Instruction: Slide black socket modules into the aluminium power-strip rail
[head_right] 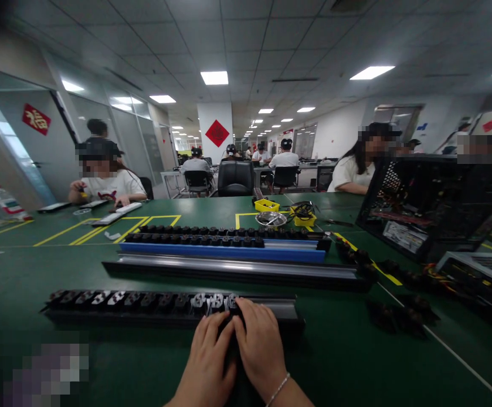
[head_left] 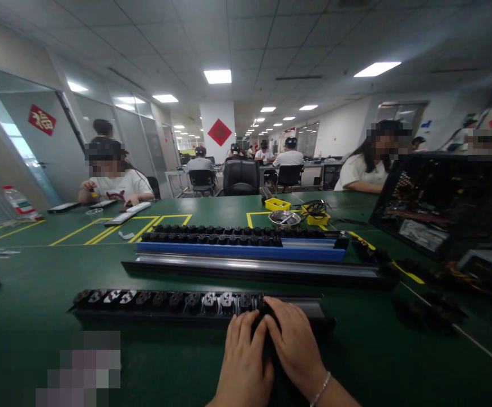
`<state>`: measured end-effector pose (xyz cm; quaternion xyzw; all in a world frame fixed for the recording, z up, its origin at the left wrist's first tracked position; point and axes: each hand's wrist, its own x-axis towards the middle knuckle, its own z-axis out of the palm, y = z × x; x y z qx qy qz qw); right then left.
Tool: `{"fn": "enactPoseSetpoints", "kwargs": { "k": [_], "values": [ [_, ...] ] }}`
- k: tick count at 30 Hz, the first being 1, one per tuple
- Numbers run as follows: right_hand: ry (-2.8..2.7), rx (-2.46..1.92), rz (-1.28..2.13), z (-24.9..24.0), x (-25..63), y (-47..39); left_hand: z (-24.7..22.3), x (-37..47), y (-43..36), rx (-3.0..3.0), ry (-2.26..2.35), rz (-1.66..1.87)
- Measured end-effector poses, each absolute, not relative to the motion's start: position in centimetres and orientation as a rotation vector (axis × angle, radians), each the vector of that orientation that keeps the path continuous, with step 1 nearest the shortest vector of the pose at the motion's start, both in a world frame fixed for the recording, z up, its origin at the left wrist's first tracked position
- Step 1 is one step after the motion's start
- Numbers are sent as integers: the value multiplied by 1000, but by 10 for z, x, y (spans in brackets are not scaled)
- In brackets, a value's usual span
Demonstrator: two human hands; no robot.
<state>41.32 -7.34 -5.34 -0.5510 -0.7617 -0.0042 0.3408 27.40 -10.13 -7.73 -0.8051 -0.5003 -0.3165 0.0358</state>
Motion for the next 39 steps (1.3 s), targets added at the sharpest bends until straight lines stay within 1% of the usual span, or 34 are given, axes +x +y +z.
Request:
{"fn": "enactPoseSetpoints", "kwargs": {
  "k": [6, 12, 16, 25, 39],
  "values": [
    [-1921, -1581, -12, -47, 404, -68, -84, 274, -97, -2444, -1486, -1067],
    [-1898, -1636, -56, -44, 398, -63, -88, 285, -98, -2300, -1571, -1237],
    [-1906, -1642, -103, -44, 398, -63, -81, 286, -101, -2347, -1517, -1179],
    [-1938, -1693, -179, -41, 393, -68, -57, 284, -108, -2450, -1620, -1098],
    [-1880, -1761, -117, -41, 391, -67, -54, 282, -107, -2451, -1604, -1117]
  ]
}}
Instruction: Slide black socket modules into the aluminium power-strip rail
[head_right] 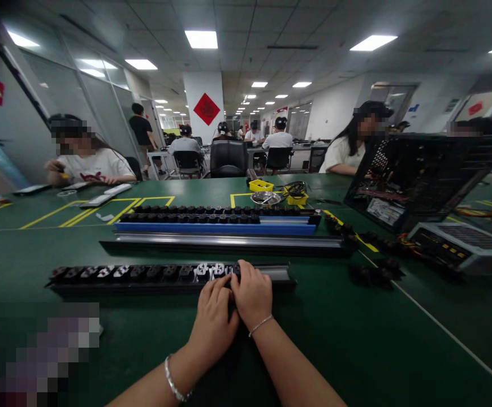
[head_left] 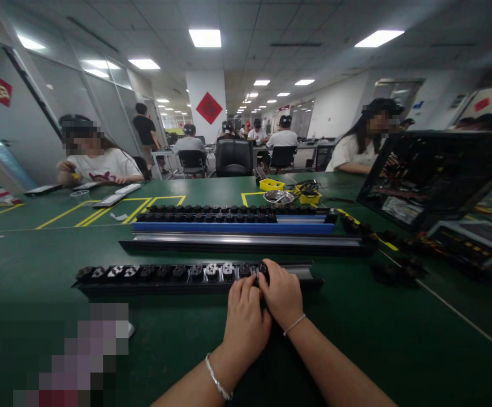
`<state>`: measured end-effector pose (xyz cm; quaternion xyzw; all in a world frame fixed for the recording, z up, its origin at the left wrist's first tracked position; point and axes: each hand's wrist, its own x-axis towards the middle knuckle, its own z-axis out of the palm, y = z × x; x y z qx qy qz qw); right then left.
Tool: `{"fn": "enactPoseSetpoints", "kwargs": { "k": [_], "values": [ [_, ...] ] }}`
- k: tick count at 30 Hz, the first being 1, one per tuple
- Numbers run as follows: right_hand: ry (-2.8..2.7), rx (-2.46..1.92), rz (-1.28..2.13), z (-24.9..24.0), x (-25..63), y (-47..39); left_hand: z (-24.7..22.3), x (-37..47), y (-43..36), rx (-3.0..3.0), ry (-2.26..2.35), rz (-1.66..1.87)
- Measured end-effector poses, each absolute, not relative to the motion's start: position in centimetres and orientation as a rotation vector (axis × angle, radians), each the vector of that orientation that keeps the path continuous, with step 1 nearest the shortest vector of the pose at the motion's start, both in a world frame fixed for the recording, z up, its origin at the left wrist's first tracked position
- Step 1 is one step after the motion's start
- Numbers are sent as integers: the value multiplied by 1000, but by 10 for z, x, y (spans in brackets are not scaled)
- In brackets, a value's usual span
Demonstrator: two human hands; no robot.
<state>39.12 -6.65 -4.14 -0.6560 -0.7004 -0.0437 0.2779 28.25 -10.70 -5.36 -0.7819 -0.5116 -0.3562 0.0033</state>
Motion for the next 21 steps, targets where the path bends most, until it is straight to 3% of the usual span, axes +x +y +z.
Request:
{"fn": "enactPoseSetpoints", "kwargs": {
  "k": [21],
  "values": [
    [-1828, -1751, -102, -44, 402, -65, -53, 282, -107, -2462, -1641, -1058]
  ]
}}
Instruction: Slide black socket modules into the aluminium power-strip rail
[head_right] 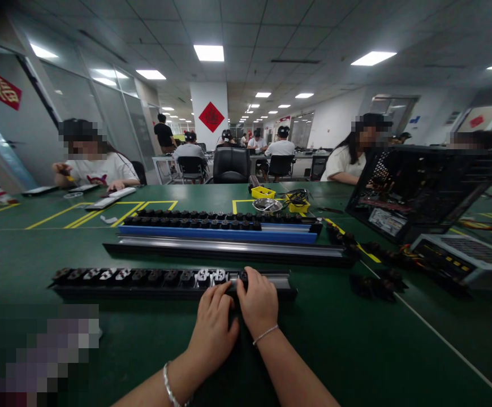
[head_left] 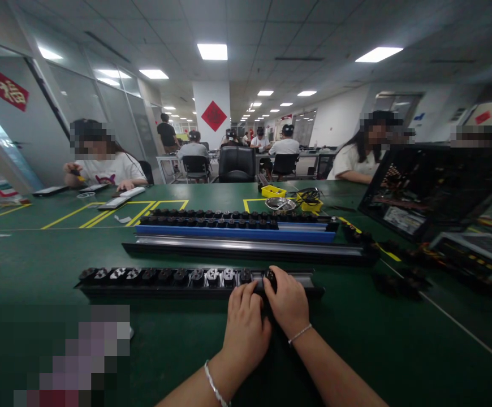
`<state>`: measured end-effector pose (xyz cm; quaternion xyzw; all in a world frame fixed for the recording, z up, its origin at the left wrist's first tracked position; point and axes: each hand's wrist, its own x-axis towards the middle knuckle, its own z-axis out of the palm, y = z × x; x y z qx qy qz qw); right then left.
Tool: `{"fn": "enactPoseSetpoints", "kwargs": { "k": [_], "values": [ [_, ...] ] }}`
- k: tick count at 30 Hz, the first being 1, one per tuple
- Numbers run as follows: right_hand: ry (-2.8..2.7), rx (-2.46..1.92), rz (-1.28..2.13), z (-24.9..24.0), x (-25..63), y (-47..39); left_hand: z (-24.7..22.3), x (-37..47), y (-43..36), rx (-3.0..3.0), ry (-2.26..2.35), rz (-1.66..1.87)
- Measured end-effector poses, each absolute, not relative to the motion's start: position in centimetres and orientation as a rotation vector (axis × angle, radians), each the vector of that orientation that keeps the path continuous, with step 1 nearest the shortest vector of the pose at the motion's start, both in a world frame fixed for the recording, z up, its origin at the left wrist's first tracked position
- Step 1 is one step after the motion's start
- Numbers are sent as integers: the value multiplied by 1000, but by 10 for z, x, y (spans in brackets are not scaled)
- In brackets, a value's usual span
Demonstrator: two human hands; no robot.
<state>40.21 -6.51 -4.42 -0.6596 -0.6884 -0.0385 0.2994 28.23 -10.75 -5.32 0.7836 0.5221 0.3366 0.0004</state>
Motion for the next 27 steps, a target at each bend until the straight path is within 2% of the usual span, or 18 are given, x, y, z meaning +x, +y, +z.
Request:
{"fn": "enactPoseSetpoints", "kwargs": {
  "k": [27],
  "values": [
    [-1768, -1745, -261, -44, 417, -65, -53, 281, -108, 2462, 1620, 1012]
  ]
}}
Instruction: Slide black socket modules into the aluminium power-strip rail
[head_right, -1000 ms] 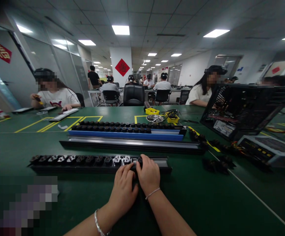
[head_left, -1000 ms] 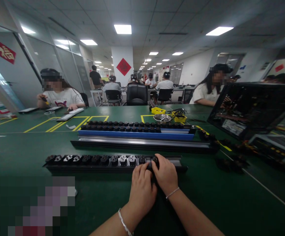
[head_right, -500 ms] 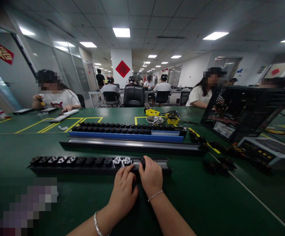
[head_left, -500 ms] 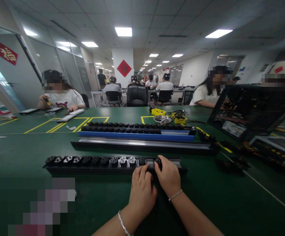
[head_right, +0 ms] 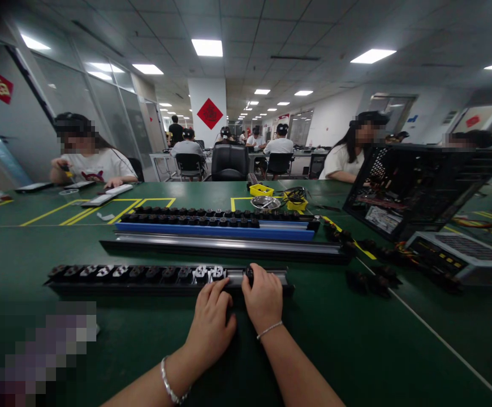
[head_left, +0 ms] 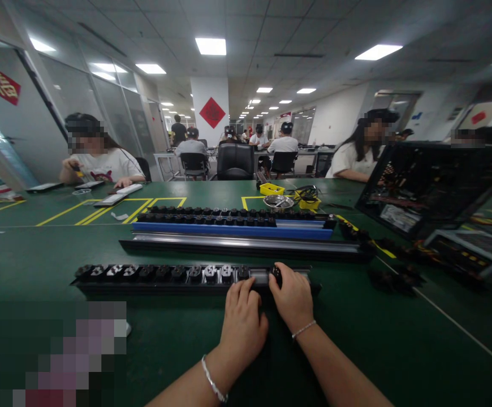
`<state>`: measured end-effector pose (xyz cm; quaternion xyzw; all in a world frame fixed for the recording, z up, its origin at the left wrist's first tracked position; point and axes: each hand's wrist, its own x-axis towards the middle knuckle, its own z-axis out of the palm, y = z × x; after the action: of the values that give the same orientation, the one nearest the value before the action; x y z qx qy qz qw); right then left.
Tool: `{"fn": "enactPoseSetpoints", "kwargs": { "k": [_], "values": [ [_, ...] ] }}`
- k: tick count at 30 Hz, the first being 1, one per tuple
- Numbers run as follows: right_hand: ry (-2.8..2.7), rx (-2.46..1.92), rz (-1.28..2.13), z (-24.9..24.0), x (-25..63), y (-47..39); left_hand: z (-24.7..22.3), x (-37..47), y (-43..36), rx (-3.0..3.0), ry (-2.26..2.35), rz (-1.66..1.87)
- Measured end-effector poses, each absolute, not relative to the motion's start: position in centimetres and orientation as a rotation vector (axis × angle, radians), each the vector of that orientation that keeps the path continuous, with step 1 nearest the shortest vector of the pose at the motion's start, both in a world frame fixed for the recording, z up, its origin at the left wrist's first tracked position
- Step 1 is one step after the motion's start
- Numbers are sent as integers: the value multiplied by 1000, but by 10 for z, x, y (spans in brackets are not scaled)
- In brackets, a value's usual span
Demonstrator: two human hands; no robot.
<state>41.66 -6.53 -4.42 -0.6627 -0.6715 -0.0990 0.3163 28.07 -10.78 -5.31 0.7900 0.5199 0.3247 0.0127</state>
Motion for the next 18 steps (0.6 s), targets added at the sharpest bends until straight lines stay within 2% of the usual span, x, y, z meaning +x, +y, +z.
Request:
{"fn": "enactPoseSetpoints", "kwargs": {
  "k": [18],
  "values": [
    [-1762, -1837, -249, -41, 429, -67, -49, 280, -109, 2460, 1625, 984]
  ]
}}
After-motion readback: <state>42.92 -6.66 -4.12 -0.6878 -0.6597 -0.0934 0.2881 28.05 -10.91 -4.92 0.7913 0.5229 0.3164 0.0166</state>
